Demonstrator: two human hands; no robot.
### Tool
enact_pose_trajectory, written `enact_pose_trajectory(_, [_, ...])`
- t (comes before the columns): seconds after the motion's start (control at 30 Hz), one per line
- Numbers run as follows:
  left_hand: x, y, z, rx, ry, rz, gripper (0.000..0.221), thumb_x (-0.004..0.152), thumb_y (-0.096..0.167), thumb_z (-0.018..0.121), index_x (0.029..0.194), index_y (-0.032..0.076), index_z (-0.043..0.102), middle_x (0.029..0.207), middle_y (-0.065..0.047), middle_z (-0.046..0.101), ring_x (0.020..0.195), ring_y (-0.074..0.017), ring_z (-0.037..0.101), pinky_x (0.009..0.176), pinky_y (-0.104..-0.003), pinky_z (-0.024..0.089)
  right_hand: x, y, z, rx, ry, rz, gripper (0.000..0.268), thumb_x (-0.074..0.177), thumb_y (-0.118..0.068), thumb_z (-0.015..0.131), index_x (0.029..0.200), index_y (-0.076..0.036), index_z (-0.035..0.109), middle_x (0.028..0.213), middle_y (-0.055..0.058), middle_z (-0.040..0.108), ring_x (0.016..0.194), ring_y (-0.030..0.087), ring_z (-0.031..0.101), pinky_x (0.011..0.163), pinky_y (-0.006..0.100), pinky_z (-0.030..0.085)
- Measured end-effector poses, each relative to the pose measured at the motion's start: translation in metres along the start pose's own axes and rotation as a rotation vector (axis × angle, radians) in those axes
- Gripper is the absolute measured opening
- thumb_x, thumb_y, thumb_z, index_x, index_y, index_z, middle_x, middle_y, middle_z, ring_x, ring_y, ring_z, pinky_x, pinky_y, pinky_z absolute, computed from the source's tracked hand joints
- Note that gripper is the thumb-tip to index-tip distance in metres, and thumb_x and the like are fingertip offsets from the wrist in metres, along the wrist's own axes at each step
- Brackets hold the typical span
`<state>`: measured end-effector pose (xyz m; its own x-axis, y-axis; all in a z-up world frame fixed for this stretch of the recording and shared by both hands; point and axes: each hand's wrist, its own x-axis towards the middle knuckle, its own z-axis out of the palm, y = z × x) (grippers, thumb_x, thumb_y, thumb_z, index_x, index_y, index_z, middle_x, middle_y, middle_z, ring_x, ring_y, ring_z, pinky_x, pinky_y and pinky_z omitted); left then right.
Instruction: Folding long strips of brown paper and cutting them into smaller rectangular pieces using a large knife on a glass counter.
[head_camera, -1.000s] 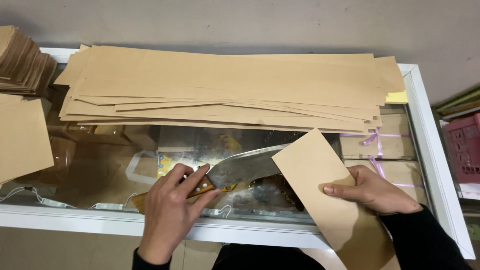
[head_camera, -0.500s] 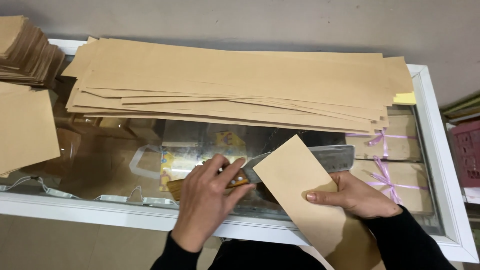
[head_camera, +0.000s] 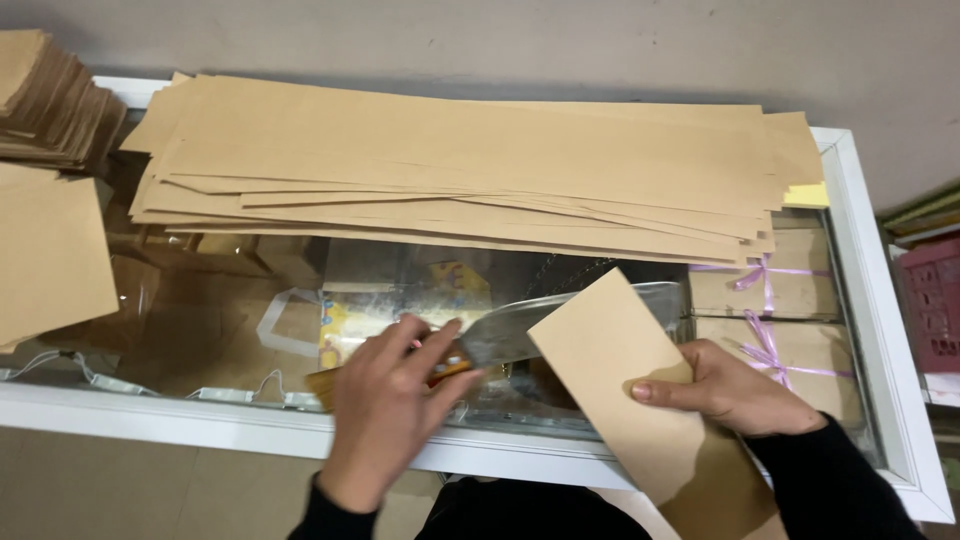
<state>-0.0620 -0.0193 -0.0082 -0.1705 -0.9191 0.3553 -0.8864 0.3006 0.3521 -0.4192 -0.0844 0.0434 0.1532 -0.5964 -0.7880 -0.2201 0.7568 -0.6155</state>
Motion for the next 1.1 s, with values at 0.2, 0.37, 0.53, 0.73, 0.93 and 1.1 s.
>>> enact_pose_trajectory(0.2, [0.02, 0.029, -0.003, -0.057, -0.065, 0.055, 0.056, 0.1, 0.047, 0.087, 0.141, 0.012, 0.077, 0.111, -0.006, 0.068, 0.092, -0.0271, 0.073, 0.074, -0.05, 0.066, 0.014, 0.011, 0.011, -0.098, -0.089, -0.019, 0.042, 0.082, -0.007, 0.094, 0.115, 0.019, 0.094, 0.105, 0.026, 0.094, 0.089, 0.032, 0.081, 0.08, 0.041, 0.062])
enact_pose_trajectory(0.37, [0.01, 0.008, 0.0, -0.039, -0.058, 0.03, 0.059, 0.098, 0.057, 0.084, 0.142, 0.018, 0.079, 0.119, -0.003, 0.072, 0.093, -0.0233, 0.075, 0.081, -0.046, 0.068, 0.013, 0.013, 0.0, -0.093, -0.114, -0.028, 0.046, 0.082, -0.005, 0.092, 0.12, 0.019, 0.094, 0.117, 0.026, 0.097, 0.1, 0.031, 0.084, 0.092, 0.039, 0.063])
enact_pose_trajectory(0.53, [0.0, -0.018, -0.015, -0.001, -0.009, -0.02, 0.059, 0.091, 0.058, 0.088, 0.14, 0.025, 0.081, 0.116, -0.001, 0.076, 0.091, -0.0219, 0.074, 0.08, -0.044, 0.065, 0.004, 0.006, -0.016, -0.114, -0.087, -0.018, 0.041, 0.084, -0.003, 0.092, 0.116, 0.023, 0.095, 0.108, 0.028, 0.097, 0.091, 0.035, 0.085, 0.083, 0.041, 0.065])
enact_pose_trajectory(0.73, [0.001, -0.006, -0.01, 0.01, -0.04, -0.027, 0.06, 0.095, 0.062, 0.084, 0.14, 0.022, 0.081, 0.117, -0.002, 0.075, 0.093, -0.0236, 0.075, 0.082, -0.048, 0.067, 0.008, 0.006, -0.015, -0.196, -0.105, -0.015, 0.038, 0.085, -0.007, 0.094, 0.112, 0.02, 0.095, 0.105, 0.024, 0.096, 0.089, 0.031, 0.083, 0.079, 0.039, 0.063])
enact_pose_trajectory(0.93, [0.014, 0.013, -0.01, -0.042, -0.069, 0.026, 0.054, 0.099, 0.048, 0.087, 0.141, 0.015, 0.078, 0.112, -0.004, 0.068, 0.087, -0.0269, 0.073, 0.075, -0.051, 0.065, 0.02, 0.011, -0.004, -0.2, -0.218, -0.043, 0.043, 0.083, -0.008, 0.095, 0.117, 0.018, 0.096, 0.109, 0.021, 0.096, 0.093, 0.028, 0.082, 0.083, 0.035, 0.061])
enact_pose_trajectory(1.1, [0.006, -0.009, -0.011, -0.017, -0.048, -0.014, 0.063, 0.095, 0.055, 0.088, 0.144, 0.016, 0.08, 0.116, -0.004, 0.074, 0.09, -0.0247, 0.076, 0.081, -0.048, 0.071, 0.03, 0.011, -0.012, -0.243, -0.226, -0.023, 0.043, 0.084, -0.011, 0.095, 0.119, 0.015, 0.094, 0.104, 0.018, 0.093, 0.087, 0.027, 0.08, 0.076, 0.036, 0.061])
